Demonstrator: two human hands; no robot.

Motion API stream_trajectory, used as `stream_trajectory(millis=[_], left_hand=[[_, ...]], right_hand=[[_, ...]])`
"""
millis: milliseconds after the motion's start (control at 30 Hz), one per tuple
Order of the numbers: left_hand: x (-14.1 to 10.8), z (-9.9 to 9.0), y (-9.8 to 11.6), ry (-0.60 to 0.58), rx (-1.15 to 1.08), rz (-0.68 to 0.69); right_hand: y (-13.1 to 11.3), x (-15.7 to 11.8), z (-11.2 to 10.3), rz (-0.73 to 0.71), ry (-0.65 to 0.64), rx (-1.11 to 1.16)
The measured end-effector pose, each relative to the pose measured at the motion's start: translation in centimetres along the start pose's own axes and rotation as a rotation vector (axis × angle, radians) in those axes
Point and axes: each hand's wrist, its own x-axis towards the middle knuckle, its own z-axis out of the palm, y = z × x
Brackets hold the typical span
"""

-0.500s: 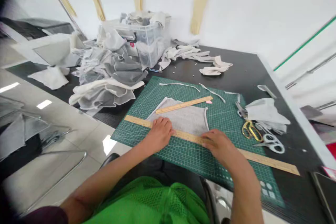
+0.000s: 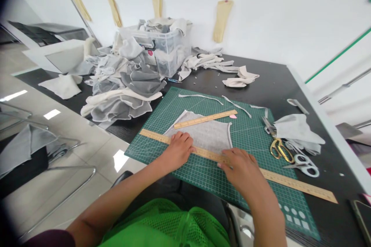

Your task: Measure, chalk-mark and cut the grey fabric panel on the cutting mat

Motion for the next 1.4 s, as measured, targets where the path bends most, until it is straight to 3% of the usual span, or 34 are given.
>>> stream_trajectory(millis=[67,167,267,367,633,800,933,1100,1400], left_hand=[[0.0,-0.1,0.0,-0.002,-0.009,-0.004],[0.0,-0.2,-0.1,-0.006,-0.021,-0.006],[0.0,-0.2,-0.2,-0.006,-0.037,-0.005],[0.0,0.1,-0.4,-0.001,-0.039,-0.006],[0.6,-0.8,-0.3,-0.030,0.057,0.060],[2.9,-1.9,0.0,-0.050,0.131,0.138],[4.9,-1.1,-0.5,0.103,0.210,0.046],[6.0,-0.1,-1.9,0.063,0.226,-0.086],[6.5,-0.7,-3.5,0.028,0.157,-0.176]], right_hand=[[-2.6,0.1,-0.2,-0.045,0.039,-0.050],[-6.9,0.3,-0.1,-0.149,-0.001,-0.034],[-10.3,0.4,0.4,-0.102,0.004,-0.059],[-12.1,0.3,0.9,-0.046,0.047,-0.051],[-12.9,0.8,0.5,0.030,-0.013,0.020],[-13.2,1.0,0.2,0.053,-0.041,0.028],[-13.2,1.3,-0.4,0.090,-0.118,0.016],[-13.4,1.6,-0.9,0.104,-0.175,0.030],[-13.2,1.5,-0.5,0.081,-0.152,0.000]])
